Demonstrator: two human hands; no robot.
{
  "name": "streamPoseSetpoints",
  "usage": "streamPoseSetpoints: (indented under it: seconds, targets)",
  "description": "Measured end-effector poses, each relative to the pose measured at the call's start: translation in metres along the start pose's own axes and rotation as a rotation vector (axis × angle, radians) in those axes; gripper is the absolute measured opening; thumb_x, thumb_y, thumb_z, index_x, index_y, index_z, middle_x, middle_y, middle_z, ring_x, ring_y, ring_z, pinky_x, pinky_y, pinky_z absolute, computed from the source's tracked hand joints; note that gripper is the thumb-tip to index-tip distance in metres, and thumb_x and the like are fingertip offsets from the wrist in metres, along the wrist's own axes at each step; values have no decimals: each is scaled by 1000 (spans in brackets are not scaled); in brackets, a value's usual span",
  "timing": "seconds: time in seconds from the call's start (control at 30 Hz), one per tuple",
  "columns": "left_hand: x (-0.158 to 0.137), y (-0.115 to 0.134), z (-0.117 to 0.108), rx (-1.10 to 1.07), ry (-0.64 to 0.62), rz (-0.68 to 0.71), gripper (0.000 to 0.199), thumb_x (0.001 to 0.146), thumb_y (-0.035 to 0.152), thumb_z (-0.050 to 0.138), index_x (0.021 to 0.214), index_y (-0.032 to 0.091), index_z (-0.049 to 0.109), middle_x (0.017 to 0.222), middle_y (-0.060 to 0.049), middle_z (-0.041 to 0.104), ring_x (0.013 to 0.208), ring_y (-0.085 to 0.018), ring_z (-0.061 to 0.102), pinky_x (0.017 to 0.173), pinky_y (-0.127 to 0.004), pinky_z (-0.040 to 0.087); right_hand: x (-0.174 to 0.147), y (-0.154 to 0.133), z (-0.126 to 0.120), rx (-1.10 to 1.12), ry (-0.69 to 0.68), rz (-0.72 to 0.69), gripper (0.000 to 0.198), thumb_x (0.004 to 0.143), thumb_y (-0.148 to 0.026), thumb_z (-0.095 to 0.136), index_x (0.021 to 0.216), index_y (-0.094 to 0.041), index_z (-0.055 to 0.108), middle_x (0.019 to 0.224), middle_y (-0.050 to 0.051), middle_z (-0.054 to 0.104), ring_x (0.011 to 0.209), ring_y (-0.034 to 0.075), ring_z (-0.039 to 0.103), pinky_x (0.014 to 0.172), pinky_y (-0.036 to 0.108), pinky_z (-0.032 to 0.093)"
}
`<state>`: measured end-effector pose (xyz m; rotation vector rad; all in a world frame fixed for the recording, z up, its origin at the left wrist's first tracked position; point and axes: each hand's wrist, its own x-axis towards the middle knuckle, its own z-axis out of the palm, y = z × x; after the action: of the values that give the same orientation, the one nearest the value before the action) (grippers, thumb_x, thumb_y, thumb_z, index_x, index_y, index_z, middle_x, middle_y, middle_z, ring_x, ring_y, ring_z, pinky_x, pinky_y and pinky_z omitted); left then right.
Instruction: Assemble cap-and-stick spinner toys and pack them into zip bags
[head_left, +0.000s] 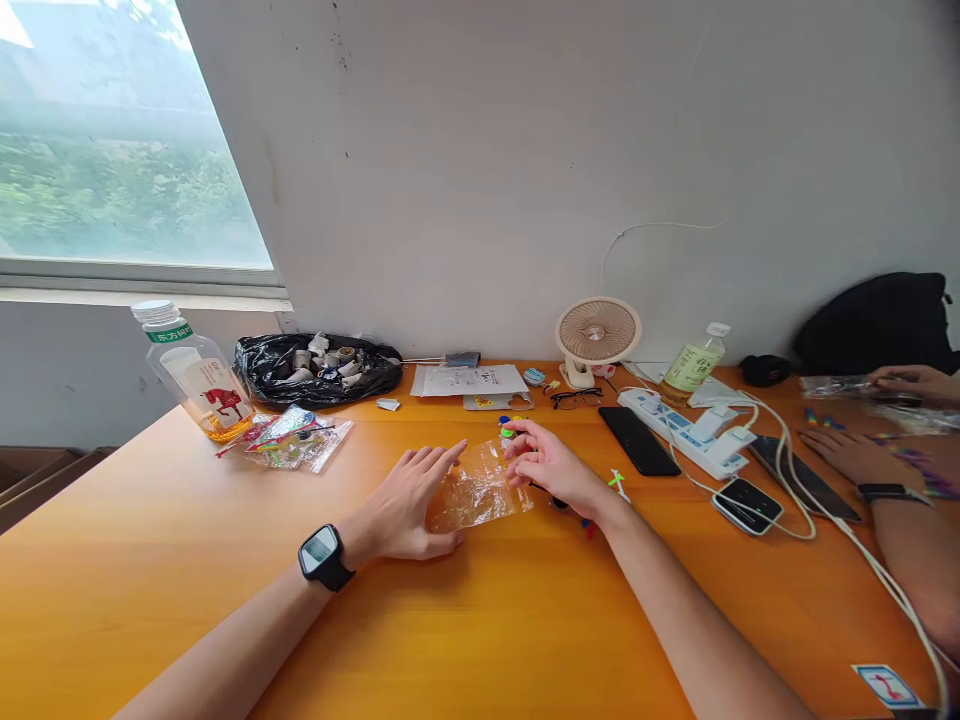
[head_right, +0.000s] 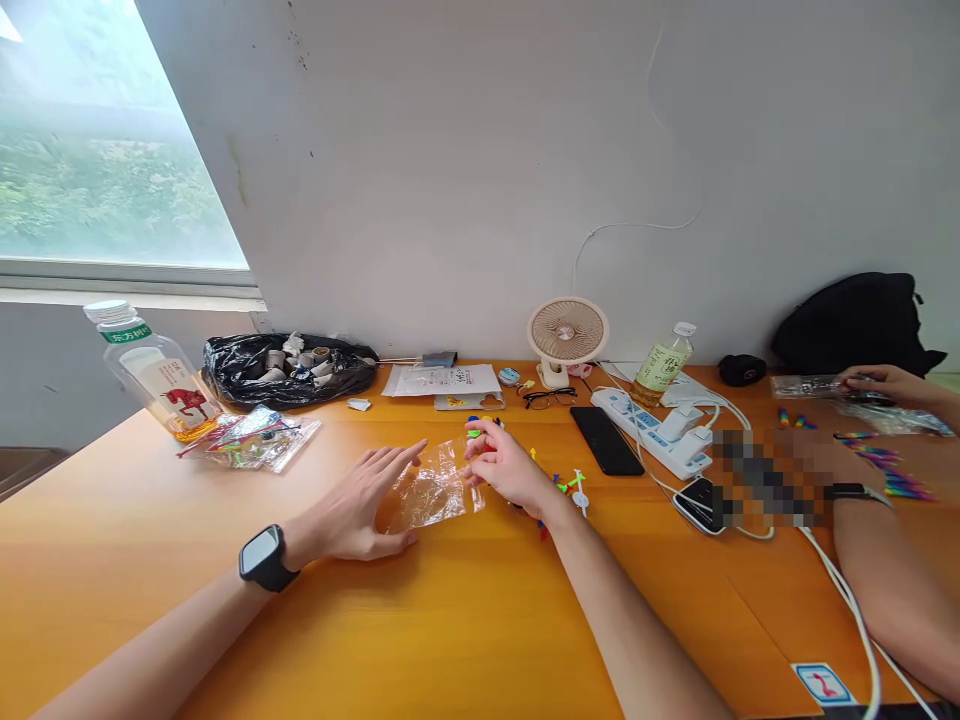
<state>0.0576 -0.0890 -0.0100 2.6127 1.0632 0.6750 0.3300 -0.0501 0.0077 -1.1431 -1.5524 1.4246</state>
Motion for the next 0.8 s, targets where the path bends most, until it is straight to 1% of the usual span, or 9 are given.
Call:
streamPoseSetpoints:
  seconds: [0.1, 0.2, 0.27, 0.33, 0.4, 0.47, 0.63, 0.7, 0.8]
  targets:
    - [0, -4, 0, -10, 0, -9, 109, 77, 44, 78, 166, 28, 17, 141, -12, 57, 120, -35, 55, 106, -52, 43, 1, -6, -23, -171, 68, -70, 49, 78, -25, 66, 126, -23, 56, 98, 1, 63, 76, 16, 69, 72, 31, 58]
    - [0, -5, 0, -10, -3, -31, 106, 76, 44, 79, 164, 28, 21, 141, -12, 56, 122, -36, 55, 107, -53, 42, -1, -9, -55, -664, 222, -158, 16, 86, -29, 65, 98, -19, 67, 87, 3, 69, 72, 16, 64, 67, 28, 50]
    - [1, -5, 0, -11, -12, -45, 106, 75, 44, 79, 163, 27, 23, 143, -13, 55, 123, -37, 54, 108, -54, 42, -4, -6, -73, -909, 229, -66, 14, 88, -33, 67, 85, -19, 68, 81, 4, 71, 71, 18, 65, 64, 28, 46]
    - [1, -5, 0, -19, -25, -54, 105, 75, 43, 80, 162, 27, 24, 144, -13, 54, 124, -37, 54, 107, -55, 42, -6, -2, -83, -1036, 205, 81, 18, 86, -36, 72, 86, -19, 67, 80, 5, 73, 70, 19, 66, 61, 28, 43]
    - [1, -6, 1, -30, -33, -60, 104, 75, 43, 80, 162, 27, 25, 145, -14, 54, 124, -37, 54, 107, -55, 43, -7, 2, -84, -1067, 152, 193, 22, 83, -33, 76, 96, -19, 66, 81, 4, 74, 68, 19, 67, 58, 28, 41]
    - [0, -7, 1, -39, -32, -68, 103, 76, 43, 79, 162, 28, 25, 146, -14, 52, 126, -38, 53, 108, -56, 43, -7, 5, -81, -1074, 111, 234, 29, 82, -27, 76, 107, -19, 64, 83, 3, 75, 67, 18, 67, 57, 27, 39]
    - [0, -12, 3, -72, -28, -69, 102, 78, 44, 78, 163, 29, 23, 148, -14, 50, 130, -38, 52, 110, -56, 43, -6, 2, -80, -1097, 222, 182, 30, 84, -18, 69, 114, -17, 64, 86, 5, 72, 77, 19, 68, 62, 28, 42]
    - [0, -13, 3, -86, -30, -61, 102, 78, 44, 78, 163, 29, 23, 147, -14, 51, 129, -37, 52, 110, -55, 43, -6, -3, -81, -984, 289, 127, 33, 90, -20, 61, 122, -17, 60, 90, 6, 71, 75, 18, 68, 63, 28, 45]
    - [0, -14, 4, -94, -28, -47, 103, 78, 44, 79, 164, 29, 23, 147, -13, 51, 128, -37, 52, 110, -55, 43, -8, -11, -76, -656, 318, 8, 44, 95, -27, 54, 138, -20, 47, 111, 9, 67, 70, 15, 69, 62, 28, 51]
